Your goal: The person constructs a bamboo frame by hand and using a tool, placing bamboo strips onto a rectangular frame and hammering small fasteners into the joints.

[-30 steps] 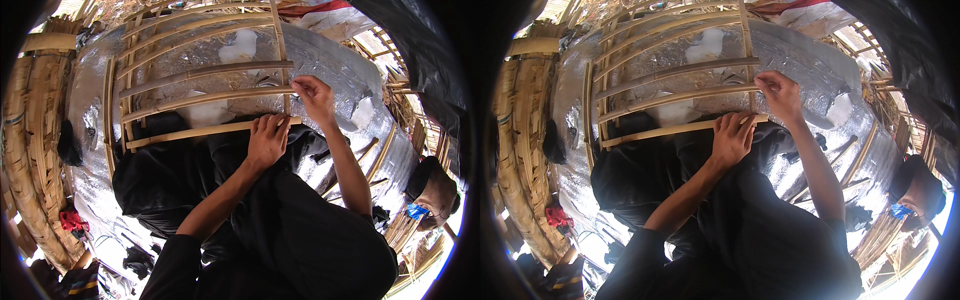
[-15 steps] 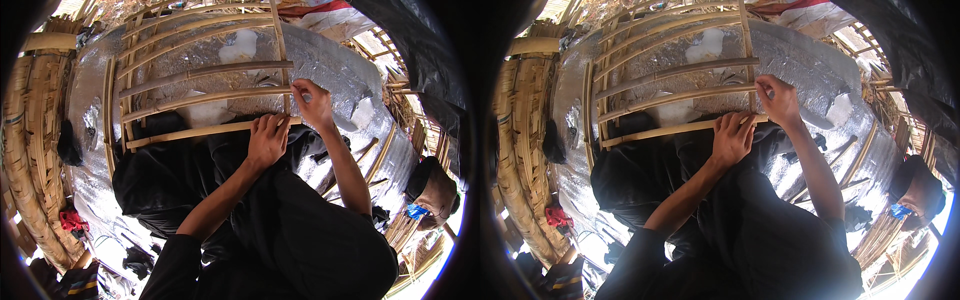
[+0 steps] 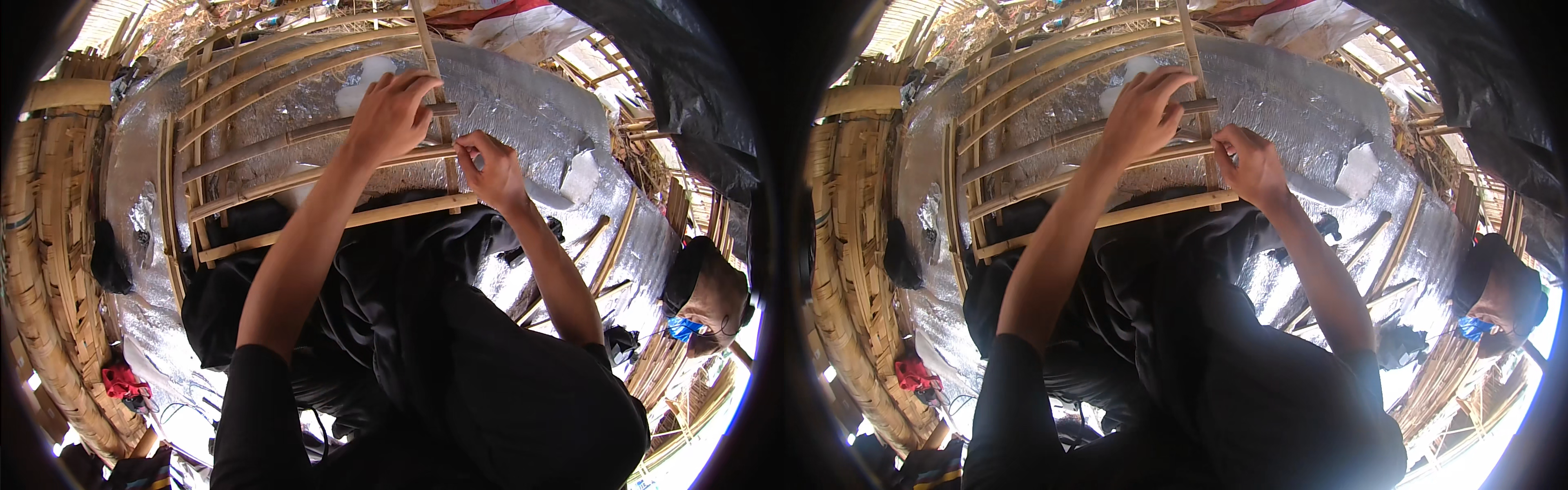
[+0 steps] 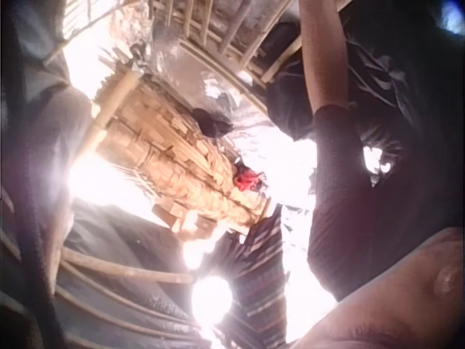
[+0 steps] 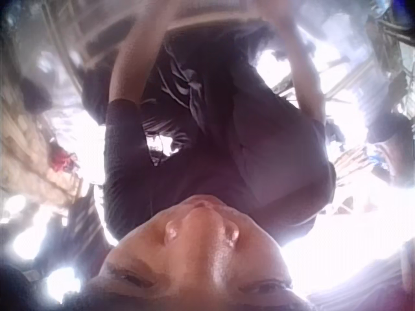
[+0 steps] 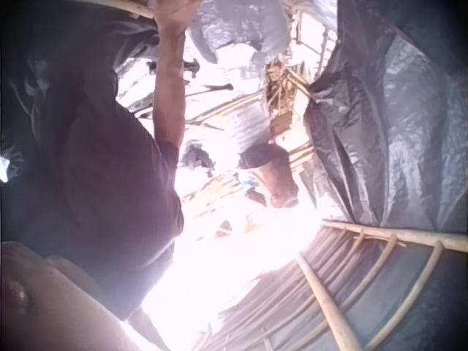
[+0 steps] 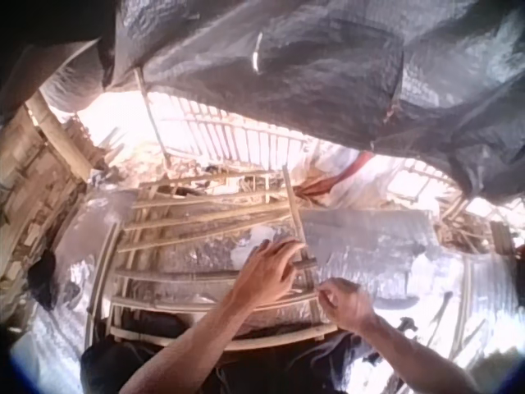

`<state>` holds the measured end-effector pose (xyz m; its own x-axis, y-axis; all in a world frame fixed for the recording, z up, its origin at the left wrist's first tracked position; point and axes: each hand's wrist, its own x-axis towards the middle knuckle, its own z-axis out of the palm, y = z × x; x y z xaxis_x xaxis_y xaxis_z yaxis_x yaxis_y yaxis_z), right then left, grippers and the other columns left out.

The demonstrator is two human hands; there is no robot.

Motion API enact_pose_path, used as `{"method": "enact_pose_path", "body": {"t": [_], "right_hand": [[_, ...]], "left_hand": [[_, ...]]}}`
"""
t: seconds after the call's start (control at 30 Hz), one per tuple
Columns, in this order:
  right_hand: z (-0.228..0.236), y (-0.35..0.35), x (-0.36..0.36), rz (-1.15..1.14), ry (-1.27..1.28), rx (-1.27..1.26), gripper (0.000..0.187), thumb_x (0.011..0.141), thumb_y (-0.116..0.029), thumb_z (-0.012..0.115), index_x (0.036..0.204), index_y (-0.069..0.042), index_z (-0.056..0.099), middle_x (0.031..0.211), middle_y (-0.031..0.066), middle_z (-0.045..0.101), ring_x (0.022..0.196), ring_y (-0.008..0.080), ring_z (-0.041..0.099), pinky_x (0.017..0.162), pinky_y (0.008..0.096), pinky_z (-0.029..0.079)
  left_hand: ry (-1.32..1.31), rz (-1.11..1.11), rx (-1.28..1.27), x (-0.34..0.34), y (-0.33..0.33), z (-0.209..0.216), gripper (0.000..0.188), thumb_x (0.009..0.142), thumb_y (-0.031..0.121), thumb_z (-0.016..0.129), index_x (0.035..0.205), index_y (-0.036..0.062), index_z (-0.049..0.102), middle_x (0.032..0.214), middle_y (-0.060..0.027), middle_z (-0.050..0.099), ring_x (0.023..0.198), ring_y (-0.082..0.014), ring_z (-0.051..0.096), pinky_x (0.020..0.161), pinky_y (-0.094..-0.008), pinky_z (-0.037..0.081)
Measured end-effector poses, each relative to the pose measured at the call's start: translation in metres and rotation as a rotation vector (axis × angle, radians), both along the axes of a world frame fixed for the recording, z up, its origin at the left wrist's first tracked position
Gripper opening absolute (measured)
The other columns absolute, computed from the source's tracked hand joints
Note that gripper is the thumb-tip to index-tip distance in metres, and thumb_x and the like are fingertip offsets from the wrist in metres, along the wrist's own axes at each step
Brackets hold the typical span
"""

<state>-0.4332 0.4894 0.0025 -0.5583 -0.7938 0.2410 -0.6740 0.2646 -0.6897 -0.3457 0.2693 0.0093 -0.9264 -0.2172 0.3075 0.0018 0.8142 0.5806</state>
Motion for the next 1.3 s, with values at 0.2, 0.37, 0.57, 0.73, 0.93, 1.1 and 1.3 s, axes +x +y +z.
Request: {"method": "enact_pose_path", "body": {"t": [0.2, 0.37, 0.57, 0.73, 0.93, 1.1, 1.3], "right_hand": [[0.001, -0.002, 0.002, 0.017, 0.042, -0.06, 0.017, 0.087, 0.004, 0.075, 0.097, -0.004, 0.063, 0.084, 0.0138, 0.071, 0.076, 0.0312, 0.074, 0.066, 0.0419, 0.058], [-0.001, -0.001, 0.0, 0.031, 0.051, -0.052, 0.017, 0.087, 0.005, 0.074, 0.096, -0.004, 0.063, 0.082, 0.0142, 0.07, 0.073, 0.032, 0.072, 0.064, 0.0419, 0.057], [-0.003, 0.0, 0.002, -0.066, -0.06, -0.153, 0.014, 0.092, 0.003, 0.071, 0.1, -0.002, 0.061, 0.087, 0.0128, 0.074, 0.072, 0.0259, 0.073, 0.065, 0.0394, 0.058], [-0.012, 0.039, 0.002, -0.307, -0.602, 0.061, 0.013, 0.099, -0.001, 0.055, 0.112, 0.0, 0.057, 0.078, 0.0125, 0.072, 0.067, 0.0177, 0.072, 0.066, 0.0323, 0.058], [-0.027, 0.064, 0.04, -0.372, -0.602, 0.148, 0.021, 0.102, -0.004, 0.051, 0.112, 0.001, 0.069, 0.085, 0.0122, 0.073, 0.071, 0.0168, 0.071, 0.065, 0.0313, 0.057], [-0.035, 0.07, 0.044, -0.271, -0.828, 0.167, 0.023, 0.103, -0.016, 0.062, 0.109, 0.001, 0.076, 0.087, 0.0099, 0.076, 0.073, 0.0159, 0.072, 0.069, 0.0319, 0.057], [-0.044, 0.066, 0.045, -0.112, -0.917, 0.172, 0.023, 0.1, -0.02, 0.073, 0.109, 0.001, 0.078, 0.089, 0.0099, 0.08, 0.08, 0.0138, 0.073, 0.076, 0.0306, 0.055]], "left_hand": [[-0.146, -0.23, -0.212, -0.052, -0.023, -0.038, 0.038, 0.102, 0.019, 0.06, 0.139, 0.0149, 0.067, 0.147, -0.007, 0.064, 0.124, -0.0271, 0.067, 0.109, -0.043, 0.053], [-0.356, -0.288, -0.183, -0.072, -0.022, -0.029, 0.024, 0.102, 0.026, 0.064, 0.117, 0.009, 0.074, 0.128, -0.0072, 0.07, 0.11, -0.0274, 0.072, 0.098, -0.0429, 0.059], [-0.295, -0.215, -0.241, -0.068, -0.017, -0.026, 0.026, 0.101, 0.03, 0.068, 0.104, 0.0058, 0.075, 0.113, -0.0061, 0.07, 0.099, -0.0268, 0.072, 0.09, -0.0434, 0.06], [-0.249, -0.198, -0.211, -0.065, -0.013, -0.034, 0.027, 0.103, 0.032, 0.068, 0.103, 0.0058, 0.076, 0.114, -0.0048, 0.069, 0.1, -0.0265, 0.071, 0.091, -0.0426, 0.059], [-0.245, -0.184, -0.199, -0.064, -0.013, -0.034, 0.032, 0.105, 0.036, 0.065, 0.108, 0.0061, 0.077, 0.117, -0.0052, 0.069, 0.103, -0.0266, 0.07, 0.094, -0.0417, 0.058], [-0.24, -0.181, -0.181, -0.063, -0.015, -0.033, 0.031, 0.103, 0.036, 0.066, 0.101, 0.006, 0.076, 0.115, -0.0058, 0.07, 0.108, -0.0265, 0.071, 0.096, -0.0425, 0.061], [-0.22, -0.182, -0.202, -0.061, -0.016, -0.034, 0.031, 0.105, 0.035, 0.065, 0.106, 0.006, 0.077, 0.117, -0.0047, 0.069, 0.104, -0.0258, 0.071, 0.095, -0.0414, 0.059]]}}
